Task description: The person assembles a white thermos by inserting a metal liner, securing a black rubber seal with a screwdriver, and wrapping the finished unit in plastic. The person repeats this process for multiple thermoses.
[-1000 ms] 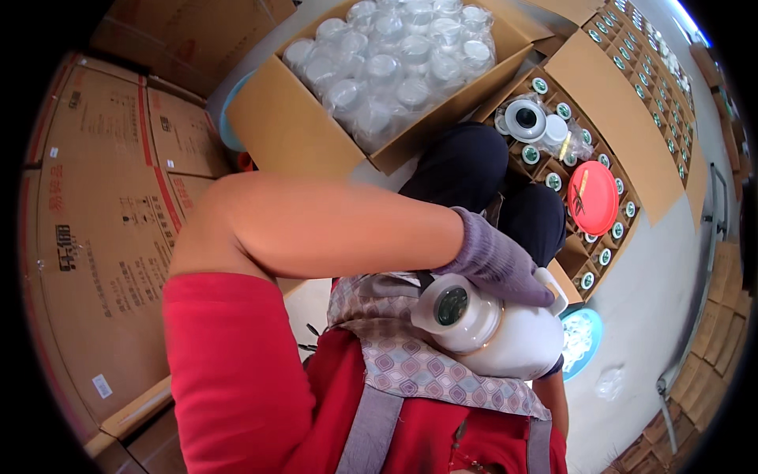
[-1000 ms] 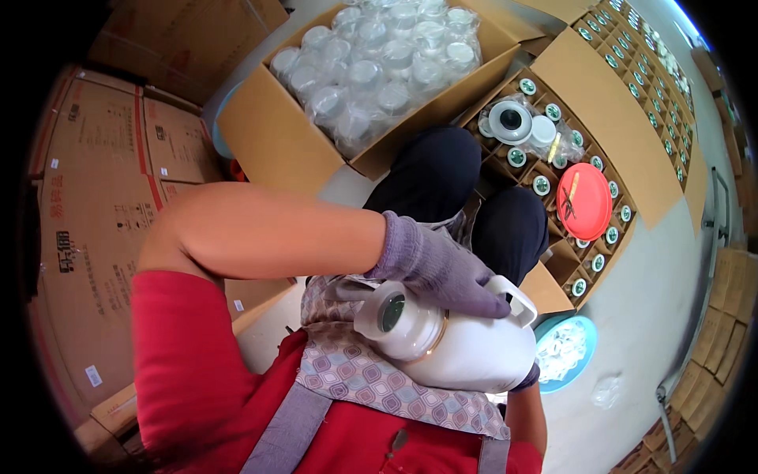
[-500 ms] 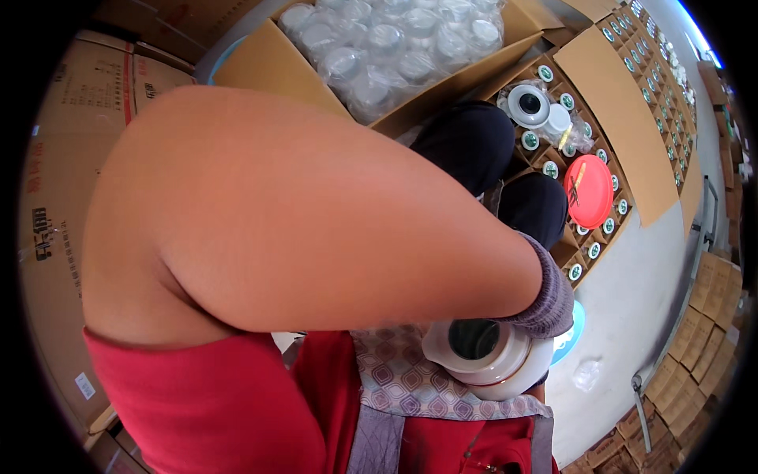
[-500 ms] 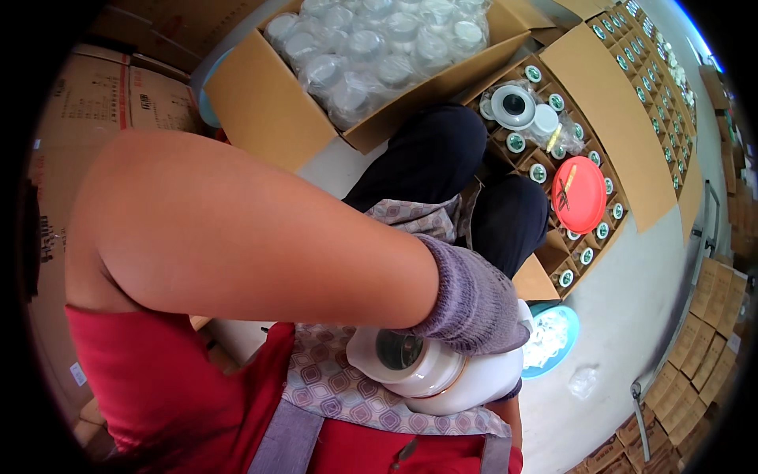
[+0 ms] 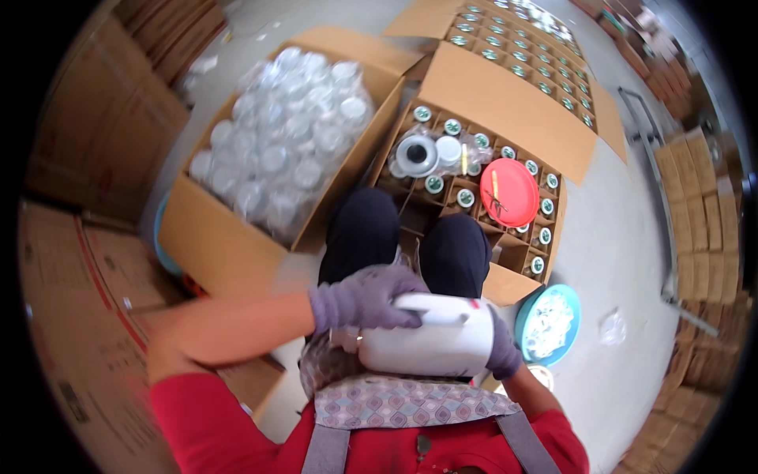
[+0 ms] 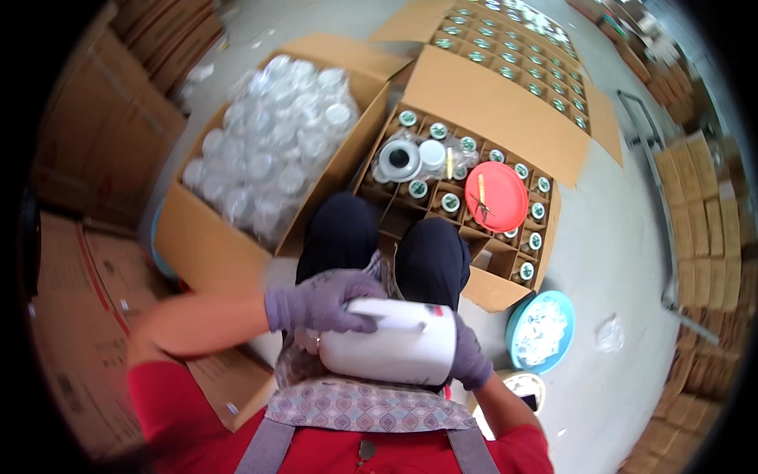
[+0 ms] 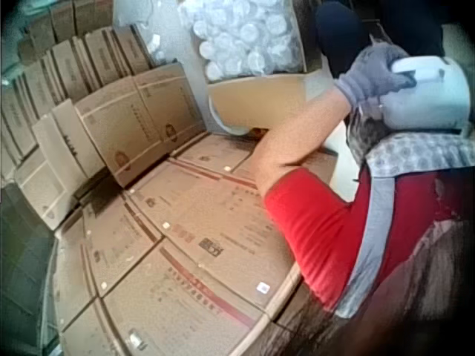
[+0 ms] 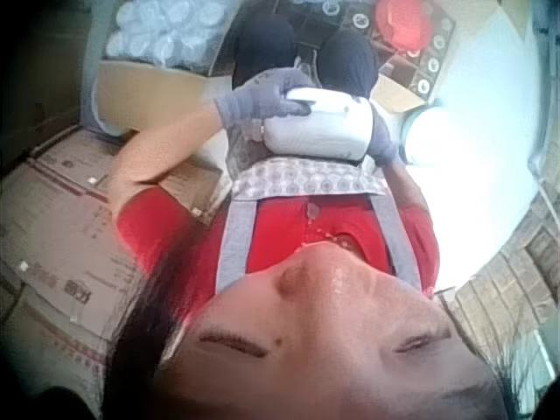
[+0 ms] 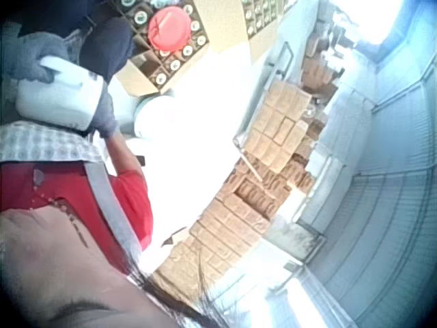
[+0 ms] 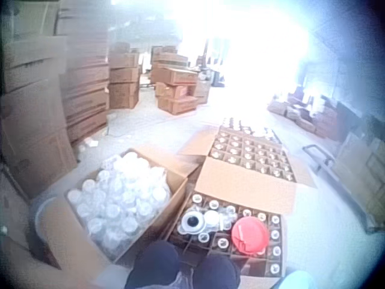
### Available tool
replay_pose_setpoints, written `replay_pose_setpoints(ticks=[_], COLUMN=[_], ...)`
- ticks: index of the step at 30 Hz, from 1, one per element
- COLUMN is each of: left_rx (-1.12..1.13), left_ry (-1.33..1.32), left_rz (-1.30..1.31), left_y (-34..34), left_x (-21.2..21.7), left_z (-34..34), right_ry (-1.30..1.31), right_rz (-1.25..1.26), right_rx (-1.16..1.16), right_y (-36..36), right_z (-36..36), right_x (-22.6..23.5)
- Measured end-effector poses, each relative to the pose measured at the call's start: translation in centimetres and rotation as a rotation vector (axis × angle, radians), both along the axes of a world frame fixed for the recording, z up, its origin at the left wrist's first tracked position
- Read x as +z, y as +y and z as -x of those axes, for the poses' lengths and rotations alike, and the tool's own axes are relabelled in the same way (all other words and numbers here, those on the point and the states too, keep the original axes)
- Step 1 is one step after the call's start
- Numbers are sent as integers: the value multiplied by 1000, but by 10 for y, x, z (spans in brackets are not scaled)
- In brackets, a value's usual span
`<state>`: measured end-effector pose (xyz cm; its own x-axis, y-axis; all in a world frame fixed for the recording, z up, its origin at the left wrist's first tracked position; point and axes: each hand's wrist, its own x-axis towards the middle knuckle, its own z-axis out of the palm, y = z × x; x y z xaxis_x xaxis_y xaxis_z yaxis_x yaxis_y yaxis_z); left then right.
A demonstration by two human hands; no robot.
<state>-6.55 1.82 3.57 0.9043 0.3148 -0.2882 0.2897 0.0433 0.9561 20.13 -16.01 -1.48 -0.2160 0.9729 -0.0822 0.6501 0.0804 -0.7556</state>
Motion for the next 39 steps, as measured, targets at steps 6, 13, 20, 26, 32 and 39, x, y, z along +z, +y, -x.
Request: replay_pose_setpoints(ticks=[6,13,20,26,32,39], left_rx=[-101,198,669,931,713,647], left_ry=[112,-228,-452,-456,-355,-449], left_rz=[-404,-336,2,116,109,99], left_y=[12,45,62,62,50,18], left_x=[8,-9,-27,-23,-12,-27], left_z=[2,43,53,53,36,9], right_ry=[431,342,346,312,607,488], right_rz=[136,152,843,555,156,-523], right_rx=[20,-175,-835,-941,-771,-204], right_y=[41,181,383,403,292,129], right_z=[32,-62,-106,-70,-69,-64], right_x=[32,12,-269,-281,-72,73])
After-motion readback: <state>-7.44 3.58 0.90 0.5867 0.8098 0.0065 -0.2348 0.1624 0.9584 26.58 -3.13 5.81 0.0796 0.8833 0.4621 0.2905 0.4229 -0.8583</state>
